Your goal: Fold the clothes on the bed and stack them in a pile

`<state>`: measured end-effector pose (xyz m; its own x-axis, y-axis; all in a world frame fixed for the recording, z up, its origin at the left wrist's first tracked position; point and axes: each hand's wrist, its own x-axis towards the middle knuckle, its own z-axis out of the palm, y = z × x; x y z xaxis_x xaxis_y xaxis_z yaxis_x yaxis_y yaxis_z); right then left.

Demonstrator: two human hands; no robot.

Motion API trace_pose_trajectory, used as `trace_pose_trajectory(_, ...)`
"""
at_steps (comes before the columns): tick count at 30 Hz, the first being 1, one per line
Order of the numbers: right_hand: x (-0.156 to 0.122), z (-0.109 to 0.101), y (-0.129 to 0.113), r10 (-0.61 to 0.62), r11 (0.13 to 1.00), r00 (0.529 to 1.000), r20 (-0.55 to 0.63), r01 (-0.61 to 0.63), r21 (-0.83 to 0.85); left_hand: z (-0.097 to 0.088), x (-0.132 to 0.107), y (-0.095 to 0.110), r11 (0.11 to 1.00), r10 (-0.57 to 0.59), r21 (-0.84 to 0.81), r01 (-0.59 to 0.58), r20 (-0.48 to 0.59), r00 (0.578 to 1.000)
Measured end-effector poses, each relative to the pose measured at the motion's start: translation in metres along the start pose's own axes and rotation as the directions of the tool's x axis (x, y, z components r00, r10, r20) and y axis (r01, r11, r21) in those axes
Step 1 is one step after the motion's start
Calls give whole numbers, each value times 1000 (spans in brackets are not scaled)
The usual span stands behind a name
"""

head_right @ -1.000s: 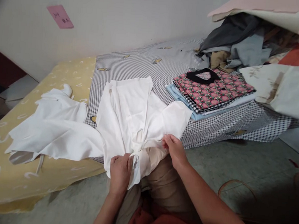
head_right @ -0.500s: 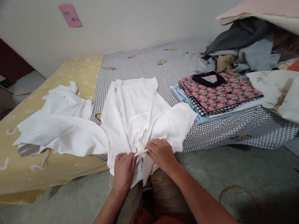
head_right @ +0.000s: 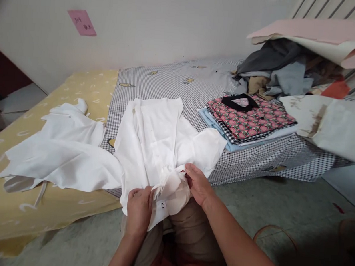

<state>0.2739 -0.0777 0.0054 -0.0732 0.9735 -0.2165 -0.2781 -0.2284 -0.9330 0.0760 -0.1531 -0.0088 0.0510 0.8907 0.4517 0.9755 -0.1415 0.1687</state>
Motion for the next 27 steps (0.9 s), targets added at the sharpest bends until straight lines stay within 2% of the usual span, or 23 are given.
trace_pose_trajectory(2, -3, -7, -3, 18, 986, 997, 78, -5, -166, -1, 0, -1, 1000, -22, -13, 22, -12, 1000)
trace_pose_trajectory(6, -7, -19, -5, -135, 844, 979, 151, 194, -500, -2, 1, -1, 1000, -2, -24, 1, -21, 1000)
trace_pose_trajectory(10, -12, -17, -9, -217, 679, 935, 282, 352, -644, -2, 1, -1, 999, 41, -18, -42, -39, 998)
trace_pose_trajectory(13, -15, -11, -13, -298, 489, 874, 383, 485, -725, -2, 1, -1, 999, 45, -12, -45, -29, 999)
trace_pose_trajectory(15, -16, -8, -14, -338, 397, 849, 405, 519, -757, -2, 0, -1, 999, 53, -10, -53, -18, 998)
trace_pose_trajectory(16, -17, -7, -14, -357, 382, 844, 401, 524, -762, -2, 0, 0, 998, 57, -11, -57, -17, 998)
trace_pose_trajectory(18, -18, -5, -13, -376, 441, 850, 369, 514, -735, -3, 0, 0, 999, 51, -13, -51, -23, 998)
trace_pose_trajectory(19, -19, -4, -12, -366, 523, 870, 330, 485, -701, -3, 0, 0, 999, 40, -14, -40, -28, 999)
trace_pose_trajectory(21, -19, -1, -10, -295, 754, 938, 182, 346, -559, -4, 0, 1, 1000, 11, -15, -11, -36, 999)
trace_pose_trajectory(23, -18, 2, -8, -173, 941, 985, -12, 162, -297, -5, -1, 1, 1000, -7, -10, 7, -34, 999)
trace_pose_trajectory(25, -14, 3, -9, -65, 998, 986, -152, 60, -34, -5, -2, 1, 1000, 3, 5, -3, -26, 1000)
trace_pose_trajectory(27, -9, 0, -12, -6, 993, 985, -173, 27, 119, -4, -3, 0, 1000, 15, 18, -15, -18, 1000)
